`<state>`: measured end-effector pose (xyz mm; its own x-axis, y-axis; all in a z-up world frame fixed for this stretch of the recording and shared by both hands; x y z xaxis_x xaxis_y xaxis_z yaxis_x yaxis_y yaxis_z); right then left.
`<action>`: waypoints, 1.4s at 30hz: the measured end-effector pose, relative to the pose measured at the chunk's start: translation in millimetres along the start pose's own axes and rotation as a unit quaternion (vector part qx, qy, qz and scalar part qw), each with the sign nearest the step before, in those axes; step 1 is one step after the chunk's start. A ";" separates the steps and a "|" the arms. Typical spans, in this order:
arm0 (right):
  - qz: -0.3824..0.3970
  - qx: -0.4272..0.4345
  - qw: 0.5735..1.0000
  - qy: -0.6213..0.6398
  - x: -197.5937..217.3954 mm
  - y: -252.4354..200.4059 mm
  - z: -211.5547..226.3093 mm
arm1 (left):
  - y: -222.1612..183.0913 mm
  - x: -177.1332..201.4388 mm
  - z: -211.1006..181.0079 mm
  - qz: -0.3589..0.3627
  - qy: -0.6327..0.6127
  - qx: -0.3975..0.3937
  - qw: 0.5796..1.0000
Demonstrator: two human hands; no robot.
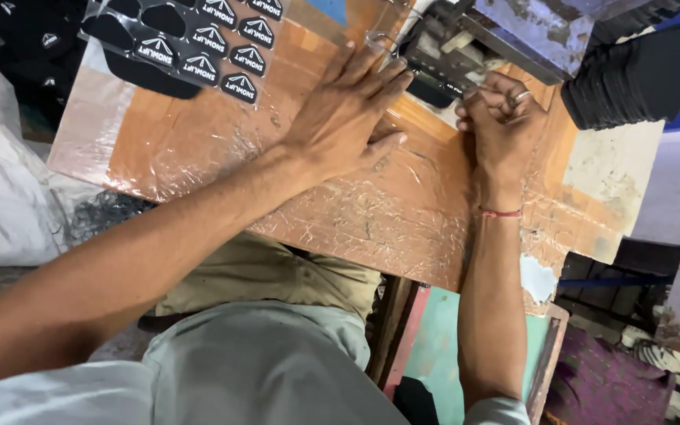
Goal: Applying heat-transfer logos to fabric pieces using a heat press machine.
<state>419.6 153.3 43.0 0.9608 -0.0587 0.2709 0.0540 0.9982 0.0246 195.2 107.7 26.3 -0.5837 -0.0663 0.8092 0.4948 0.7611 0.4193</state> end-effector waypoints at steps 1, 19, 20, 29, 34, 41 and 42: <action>0.000 0.000 1.000 -0.002 -0.8 -0.7 1.0 | 0.2 -2.7 1.0 -0.002 0.009 0.001 1.000; -0.005 0.008 1.000 -0.011 1.2 -0.9 -4.3 | 1.1 -1.9 -0.3 0.000 0.014 0.003 1.000; -0.008 0.008 1.000 -0.008 2.5 0.3 -5.1 | 3.5 -2.0 0.7 0.012 0.030 0.005 0.999; 0.006 -0.019 0.995 -0.100 43.1 -105.1 18.7 | -22.5 99.3 108.5 -0.022 -0.123 0.140 0.982; -0.070 -0.102 0.988 -0.092 59.2 -158.4 8.4 | -132.7 127.6 234.5 0.141 -0.033 0.369 0.918; 0.046 -0.029 0.999 -0.005 -64.5 -148.9 108.9 | -85.5 164.4 28.5 -0.252 -0.246 0.089 0.932; 0.052 -0.027 0.998 -0.004 -73.5 -138.1 104.4 | -75.5 158.3 19.8 -0.255 -0.242 0.092 0.932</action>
<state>313.1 18.9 120.2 0.9601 0.0451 0.2761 -0.0307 0.9979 -0.0563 52.7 52.5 114.6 -0.9564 -0.1849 0.2261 -0.0186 0.8112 0.5844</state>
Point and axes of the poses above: each hand's wrist, its own y-axis towards the middle knuckle, its own x-axis out of the back of the hand, z = x × y, the point moved 8 cm from there along y, towards the middle knuckle, and after that the axes turned 6 degrees about -x, right-handed, at the moved point
